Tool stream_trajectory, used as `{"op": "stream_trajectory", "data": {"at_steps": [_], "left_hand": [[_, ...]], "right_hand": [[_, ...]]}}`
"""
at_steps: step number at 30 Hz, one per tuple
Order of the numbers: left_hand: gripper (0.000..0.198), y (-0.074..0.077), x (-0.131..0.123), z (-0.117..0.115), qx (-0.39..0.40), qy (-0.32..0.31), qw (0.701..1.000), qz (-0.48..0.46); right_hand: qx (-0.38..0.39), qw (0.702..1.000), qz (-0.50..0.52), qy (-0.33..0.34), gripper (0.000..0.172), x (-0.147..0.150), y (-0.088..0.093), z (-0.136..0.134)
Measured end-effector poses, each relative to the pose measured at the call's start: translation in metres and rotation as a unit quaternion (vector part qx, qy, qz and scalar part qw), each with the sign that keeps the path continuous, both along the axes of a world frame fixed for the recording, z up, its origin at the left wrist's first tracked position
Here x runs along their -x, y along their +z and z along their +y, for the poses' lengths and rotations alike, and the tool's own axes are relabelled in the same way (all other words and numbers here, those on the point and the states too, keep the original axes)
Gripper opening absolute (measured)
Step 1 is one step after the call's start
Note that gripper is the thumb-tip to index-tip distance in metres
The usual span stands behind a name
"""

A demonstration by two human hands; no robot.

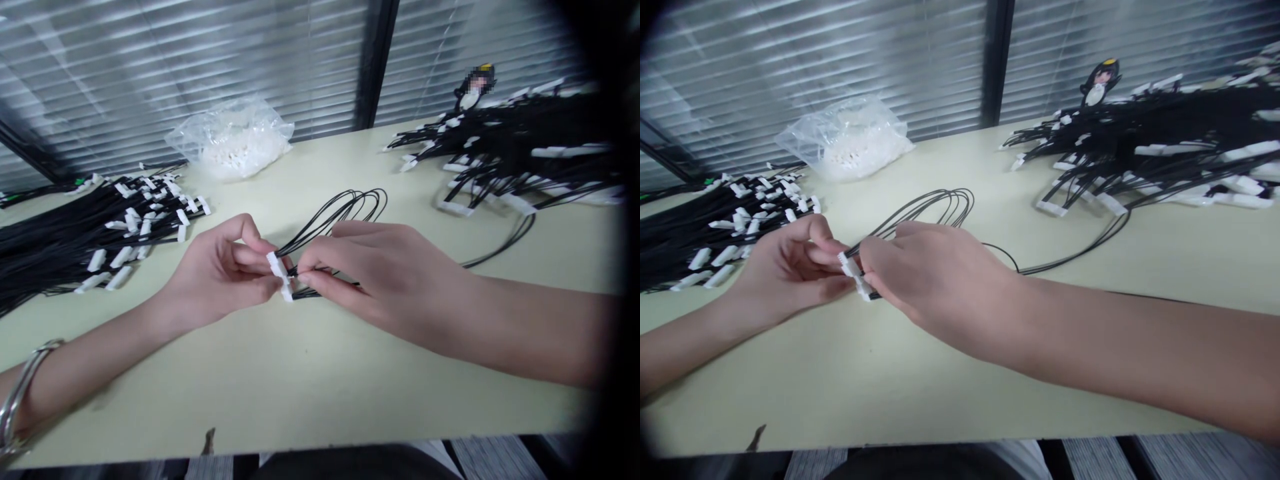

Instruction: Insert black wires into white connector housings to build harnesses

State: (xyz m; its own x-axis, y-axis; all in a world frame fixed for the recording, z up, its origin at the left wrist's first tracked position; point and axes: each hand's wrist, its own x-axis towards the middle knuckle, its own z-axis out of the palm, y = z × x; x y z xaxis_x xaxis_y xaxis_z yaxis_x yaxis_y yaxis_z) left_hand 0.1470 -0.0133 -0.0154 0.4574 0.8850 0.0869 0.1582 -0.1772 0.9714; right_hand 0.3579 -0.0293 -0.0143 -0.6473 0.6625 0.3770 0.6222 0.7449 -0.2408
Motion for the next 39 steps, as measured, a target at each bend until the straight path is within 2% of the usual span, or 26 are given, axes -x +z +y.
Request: {"op": "stream_trajectory", "data": {"at_steps": [8,18,23,26,29,34,36,39], "left_hand": [[0.031,0.000,-0.001,-0.002,0.004,0.013,1.000,0.007],[0.027,0.002,-0.002,-0.004,-0.008,0.026,1.000,0.012],[0.021,0.001,-0.001,-0.003,-0.014,0.022,1.000,0.011],[0.022,0.002,-0.001,-0.004,-0.011,0.018,1.000,0.006],[0.026,0.002,-0.002,-0.004,-0.006,0.012,1.000,0.005],[0.028,0.002,-0.001,-0.001,0.007,0.007,1.000,0.005],[0.027,0.001,0.000,-0.001,0.012,0.009,1.000,0.001],[0.028,-0.001,0.001,-0.002,0.008,0.008,1.000,-0.007]], "right_hand": [[0.073,0.997,-0.007,-0.025,0.021,0.004,0.006,0.000],[0.065,0.998,-0.003,-0.022,0.023,0.006,0.002,-0.002],[0.104,0.993,-0.005,-0.051,0.029,0.012,0.004,-0.002],[0.081,0.996,-0.015,-0.043,0.026,0.012,0.005,0.000],[0.033,0.998,-0.050,-0.004,0.025,0.011,0.004,0.001],[-0.120,0.986,-0.110,0.033,0.021,0.008,-0.001,0.007],[-0.154,0.981,-0.121,0.012,0.016,0.002,-0.002,0.015],[-0.154,0.982,-0.079,-0.076,0.036,-0.017,0.003,0.035]]}}
